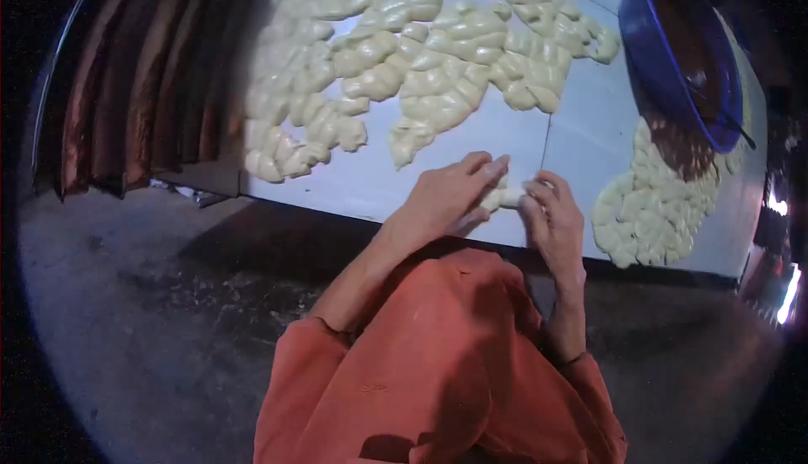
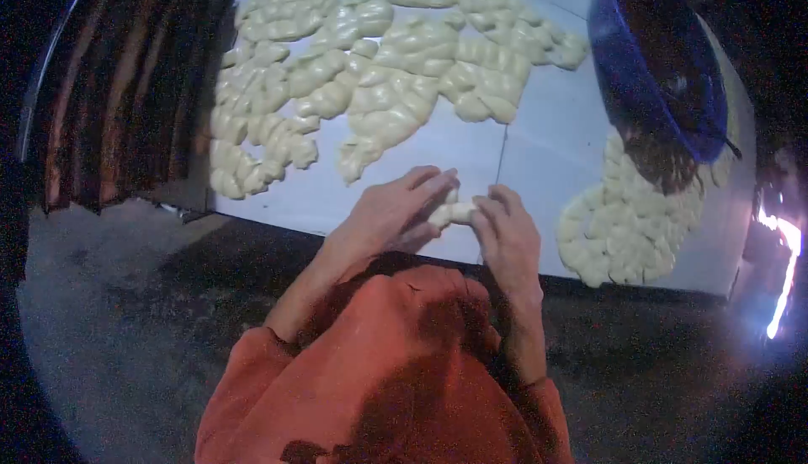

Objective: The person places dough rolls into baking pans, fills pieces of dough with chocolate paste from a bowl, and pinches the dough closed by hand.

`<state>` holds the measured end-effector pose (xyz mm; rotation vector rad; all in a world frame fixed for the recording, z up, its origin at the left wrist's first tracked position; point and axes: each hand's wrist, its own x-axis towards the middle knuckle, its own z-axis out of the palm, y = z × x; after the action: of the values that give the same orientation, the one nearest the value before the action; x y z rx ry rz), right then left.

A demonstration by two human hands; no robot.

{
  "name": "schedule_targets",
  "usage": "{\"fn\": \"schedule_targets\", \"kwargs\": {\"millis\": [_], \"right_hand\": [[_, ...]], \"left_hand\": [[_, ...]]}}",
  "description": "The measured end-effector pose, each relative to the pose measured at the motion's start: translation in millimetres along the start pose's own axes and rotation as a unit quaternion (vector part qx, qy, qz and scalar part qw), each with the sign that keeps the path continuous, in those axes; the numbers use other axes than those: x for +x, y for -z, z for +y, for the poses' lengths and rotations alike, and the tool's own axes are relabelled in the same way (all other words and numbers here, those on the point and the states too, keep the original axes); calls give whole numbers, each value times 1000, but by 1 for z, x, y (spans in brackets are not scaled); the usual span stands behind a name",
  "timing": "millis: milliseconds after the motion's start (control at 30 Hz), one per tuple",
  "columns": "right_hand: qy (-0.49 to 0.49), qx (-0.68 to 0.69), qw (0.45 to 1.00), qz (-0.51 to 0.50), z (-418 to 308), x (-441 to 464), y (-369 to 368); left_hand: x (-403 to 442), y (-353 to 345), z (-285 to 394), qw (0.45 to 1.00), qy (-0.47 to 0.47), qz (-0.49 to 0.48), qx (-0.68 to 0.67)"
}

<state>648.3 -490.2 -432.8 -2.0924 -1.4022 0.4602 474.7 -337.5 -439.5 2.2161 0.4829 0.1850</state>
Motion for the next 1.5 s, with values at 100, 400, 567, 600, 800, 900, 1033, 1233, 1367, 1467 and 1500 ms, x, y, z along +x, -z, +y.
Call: {"fn": "schedule_targets", "kwargs": {"millis": [100,400,567,600,800,900,1033,1233,1367,1467,1500], "right_hand": [[-92,114,988,53,-42,19,-6],[289,-11,957,-30,-148,116,-130],[244,99,961,-82,-137,133,-161],[176,139,970,-95,-139,133,-151],[-177,337,893,-242,-138,143,-118],[146,120,976,-110,-139,138,-130],[162,101,978,-81,-136,137,-140],[-120,452,807,-361,-120,135,-73],[-112,630,731,-237,-86,112,-45],[-165,660,721,-128,-83,97,-24],[-154,680,704,-138,-79,92,-18]], "left_hand": [[-31,20,-13,996,41,75,-32],[-101,89,-78,914,186,355,67],[-92,99,-100,936,101,277,193],[-92,98,-104,935,94,269,210],[-86,96,-117,941,66,284,169],[-79,96,-114,943,90,284,149],[-74,95,-113,941,66,263,204],[-75,91,-117,939,68,262,210],[-71,88,-105,937,102,254,215],[-57,83,-76,946,109,243,185],[-49,84,-60,963,78,229,122]]}}
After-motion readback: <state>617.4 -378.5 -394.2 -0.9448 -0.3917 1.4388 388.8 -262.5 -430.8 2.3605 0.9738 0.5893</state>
